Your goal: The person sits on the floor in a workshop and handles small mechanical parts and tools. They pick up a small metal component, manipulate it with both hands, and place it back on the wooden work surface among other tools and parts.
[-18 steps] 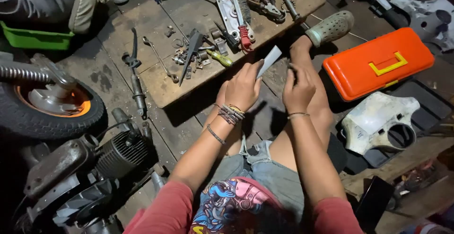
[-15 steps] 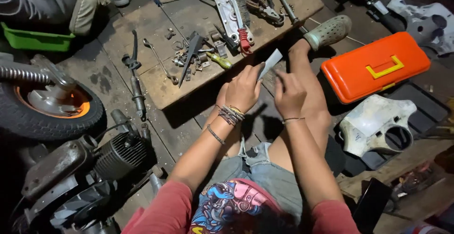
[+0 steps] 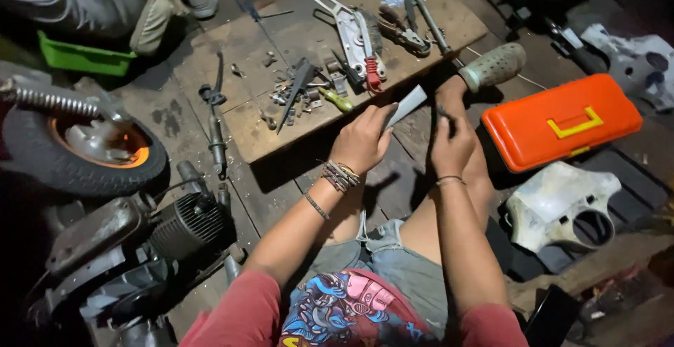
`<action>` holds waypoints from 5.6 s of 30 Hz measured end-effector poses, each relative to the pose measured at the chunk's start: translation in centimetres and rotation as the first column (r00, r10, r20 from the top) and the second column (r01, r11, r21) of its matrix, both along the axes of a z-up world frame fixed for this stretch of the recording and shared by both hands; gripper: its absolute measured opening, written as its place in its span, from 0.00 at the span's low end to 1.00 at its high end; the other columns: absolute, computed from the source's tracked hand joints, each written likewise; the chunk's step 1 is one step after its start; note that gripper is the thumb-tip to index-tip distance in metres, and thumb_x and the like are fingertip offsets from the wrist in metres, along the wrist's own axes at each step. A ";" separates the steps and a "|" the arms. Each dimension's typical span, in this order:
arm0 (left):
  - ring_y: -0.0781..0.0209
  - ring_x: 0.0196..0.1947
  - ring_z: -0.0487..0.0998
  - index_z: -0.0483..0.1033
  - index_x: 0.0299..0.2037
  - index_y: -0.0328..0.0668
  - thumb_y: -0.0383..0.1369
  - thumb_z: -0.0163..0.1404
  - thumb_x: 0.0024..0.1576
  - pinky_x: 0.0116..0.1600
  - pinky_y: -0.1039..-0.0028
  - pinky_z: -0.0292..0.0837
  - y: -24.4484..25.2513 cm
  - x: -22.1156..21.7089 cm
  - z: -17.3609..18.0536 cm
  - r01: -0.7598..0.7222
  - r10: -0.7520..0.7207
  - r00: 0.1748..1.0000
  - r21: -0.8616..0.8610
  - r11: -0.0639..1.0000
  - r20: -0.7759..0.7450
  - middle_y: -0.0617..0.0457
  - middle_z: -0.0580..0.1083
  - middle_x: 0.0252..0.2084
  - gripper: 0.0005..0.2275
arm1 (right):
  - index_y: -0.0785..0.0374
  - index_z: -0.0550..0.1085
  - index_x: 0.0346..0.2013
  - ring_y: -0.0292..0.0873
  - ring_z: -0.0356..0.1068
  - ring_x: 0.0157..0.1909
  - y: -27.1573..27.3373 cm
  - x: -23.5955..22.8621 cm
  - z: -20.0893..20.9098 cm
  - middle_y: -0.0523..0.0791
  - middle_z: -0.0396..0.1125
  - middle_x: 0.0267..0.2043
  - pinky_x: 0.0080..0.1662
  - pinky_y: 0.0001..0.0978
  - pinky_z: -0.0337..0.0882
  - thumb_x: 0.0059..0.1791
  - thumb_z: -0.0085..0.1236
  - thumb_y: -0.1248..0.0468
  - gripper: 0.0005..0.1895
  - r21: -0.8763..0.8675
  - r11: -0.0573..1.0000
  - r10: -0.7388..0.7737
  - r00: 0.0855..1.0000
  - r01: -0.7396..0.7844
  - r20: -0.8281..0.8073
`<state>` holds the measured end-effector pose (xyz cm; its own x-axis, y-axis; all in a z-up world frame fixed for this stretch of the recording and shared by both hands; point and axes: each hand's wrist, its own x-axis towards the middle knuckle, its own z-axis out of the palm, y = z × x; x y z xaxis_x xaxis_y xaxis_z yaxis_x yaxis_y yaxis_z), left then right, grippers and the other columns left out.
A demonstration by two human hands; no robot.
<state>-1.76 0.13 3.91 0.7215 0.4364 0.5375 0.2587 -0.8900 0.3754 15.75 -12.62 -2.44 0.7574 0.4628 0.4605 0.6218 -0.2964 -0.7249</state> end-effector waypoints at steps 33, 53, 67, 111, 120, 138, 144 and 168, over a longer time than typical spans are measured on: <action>0.61 0.27 0.72 0.66 0.41 0.45 0.32 0.46 0.61 0.24 0.83 0.62 8.3 -12.4 -7.0 0.488 0.819 0.562 -0.846 -0.216 0.115 0.45 0.71 0.36 0.04 | 0.67 0.73 0.58 0.52 0.76 0.54 22.0 12.2 -8.8 0.58 0.72 0.53 0.57 0.47 0.74 0.52 0.54 0.73 0.18 -0.084 0.977 0.155 0.921 -0.197 -0.358; 0.53 0.54 0.71 0.59 0.69 0.31 0.28 0.54 0.61 0.58 0.62 0.71 7.0 -1.5 -8.0 0.399 0.714 0.630 -0.916 0.038 0.304 0.37 0.67 0.57 0.26 | 0.66 0.75 0.56 0.59 0.72 0.57 12.8 -9.4 1.6 0.56 0.74 0.50 0.57 0.52 0.71 0.50 0.65 0.67 0.19 -0.033 0.721 0.663 0.704 -0.692 -0.255; 0.45 0.56 0.75 0.75 0.52 0.49 0.39 0.59 0.57 0.61 0.56 0.71 15.0 -7.3 -10.2 -0.492 0.569 0.819 -0.606 0.625 -0.078 0.50 0.71 0.52 0.15 | 0.77 0.75 0.54 0.73 0.68 0.50 17.0 6.7 -3.8 0.67 0.69 0.46 0.53 0.63 0.68 0.48 0.59 0.77 0.18 -0.277 0.930 0.307 0.922 -0.240 0.235; 0.39 0.43 0.82 0.77 0.39 0.37 0.39 0.63 0.50 0.46 0.52 0.80 17.6 -17.0 -8.4 -0.648 0.602 0.741 -0.549 0.527 -0.296 0.43 0.81 0.33 0.14 | 0.53 0.81 0.45 0.54 0.62 0.56 24.7 -8.9 -3.7 0.49 0.65 0.45 0.58 0.53 0.58 0.43 0.69 0.55 0.17 -0.651 0.690 0.684 0.578 -0.316 0.445; 0.42 0.47 0.78 0.75 0.45 0.47 0.35 0.61 0.52 0.50 0.52 0.77 17.8 -15.7 -10.1 -0.579 0.543 0.814 -0.381 0.721 -0.207 0.49 0.74 0.39 0.13 | 0.46 0.81 0.45 0.53 0.63 0.53 25.4 -7.6 -4.7 0.48 0.66 0.44 0.53 0.49 0.62 0.46 0.65 0.60 0.12 -0.601 0.749 0.616 0.629 -0.280 0.474; 0.51 0.52 0.70 0.80 0.41 0.48 0.36 0.60 0.51 0.56 0.61 0.64 17.2 -12.8 -7.4 -0.322 0.317 0.880 0.044 0.946 -0.353 0.51 0.70 0.47 0.10 | 0.53 0.79 0.35 0.55 0.60 0.65 23.9 -10.3 -3.1 0.50 0.67 0.52 0.63 0.57 0.56 0.42 0.70 0.53 0.12 -0.595 0.715 0.687 0.526 -0.367 0.501; 0.51 0.54 0.69 0.81 0.42 0.48 0.37 0.62 0.48 0.58 0.61 0.63 17.1 -12.9 -8.8 -0.341 0.336 0.862 0.057 0.938 -0.380 0.51 0.70 0.47 0.13 | 0.54 0.79 0.33 0.54 0.62 0.64 23.6 -11.5 -3.3 0.50 0.68 0.52 0.63 0.57 0.58 0.39 0.70 0.53 0.14 -0.576 0.740 0.661 0.534 -0.347 0.528; 0.47 0.51 0.69 0.77 0.47 0.43 0.41 0.62 0.49 0.57 0.56 0.63 16.3 -11.2 -8.8 -0.309 0.296 0.891 0.017 0.951 -0.345 0.47 0.69 0.45 0.18 | 0.54 0.79 0.37 0.56 0.57 0.69 20.8 -10.4 -4.4 0.52 0.65 0.59 0.65 0.58 0.53 0.41 0.72 0.57 0.13 -0.490 0.817 0.552 0.662 -0.305 0.507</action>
